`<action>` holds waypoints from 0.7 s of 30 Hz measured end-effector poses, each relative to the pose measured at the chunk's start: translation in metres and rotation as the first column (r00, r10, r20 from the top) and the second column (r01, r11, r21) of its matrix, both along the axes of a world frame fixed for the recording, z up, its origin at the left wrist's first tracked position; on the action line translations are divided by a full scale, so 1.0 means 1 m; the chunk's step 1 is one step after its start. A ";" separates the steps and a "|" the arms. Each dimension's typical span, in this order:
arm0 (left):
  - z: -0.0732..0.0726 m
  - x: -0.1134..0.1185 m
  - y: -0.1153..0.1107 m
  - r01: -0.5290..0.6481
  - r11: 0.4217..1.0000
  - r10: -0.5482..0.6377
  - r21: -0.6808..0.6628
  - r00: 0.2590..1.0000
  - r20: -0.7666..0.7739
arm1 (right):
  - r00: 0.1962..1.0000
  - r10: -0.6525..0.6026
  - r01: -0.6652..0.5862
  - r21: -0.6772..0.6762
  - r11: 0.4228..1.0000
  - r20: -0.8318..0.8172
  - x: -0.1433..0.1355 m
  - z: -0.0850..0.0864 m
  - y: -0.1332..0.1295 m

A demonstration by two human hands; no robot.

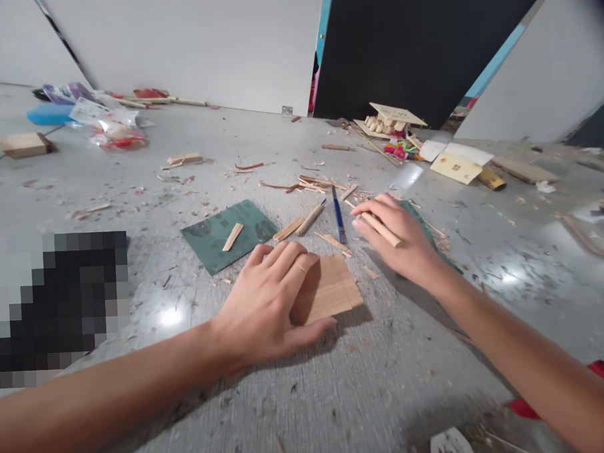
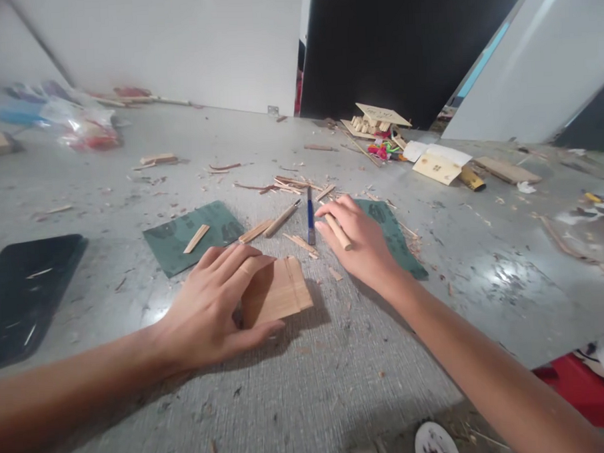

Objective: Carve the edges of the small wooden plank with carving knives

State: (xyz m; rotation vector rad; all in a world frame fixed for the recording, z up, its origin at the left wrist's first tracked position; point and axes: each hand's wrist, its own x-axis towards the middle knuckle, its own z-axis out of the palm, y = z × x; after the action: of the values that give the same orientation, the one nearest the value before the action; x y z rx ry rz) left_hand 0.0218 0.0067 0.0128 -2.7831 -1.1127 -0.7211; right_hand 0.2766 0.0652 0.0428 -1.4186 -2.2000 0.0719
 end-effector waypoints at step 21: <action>0.005 -0.003 -0.010 0.156 0.972 -0.201 0.176 0.940 0.275 | 0.705 0.053 -0.583 -0.536 0.610 -0.707 -0.018 0.017 -0.066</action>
State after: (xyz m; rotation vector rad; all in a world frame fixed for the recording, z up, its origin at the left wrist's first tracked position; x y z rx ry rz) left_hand 0.0193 -0.0035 0.0183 -2.7322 -0.8011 -1.2148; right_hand 0.2585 -0.0005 0.0601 -1.0096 -1.8281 1.5316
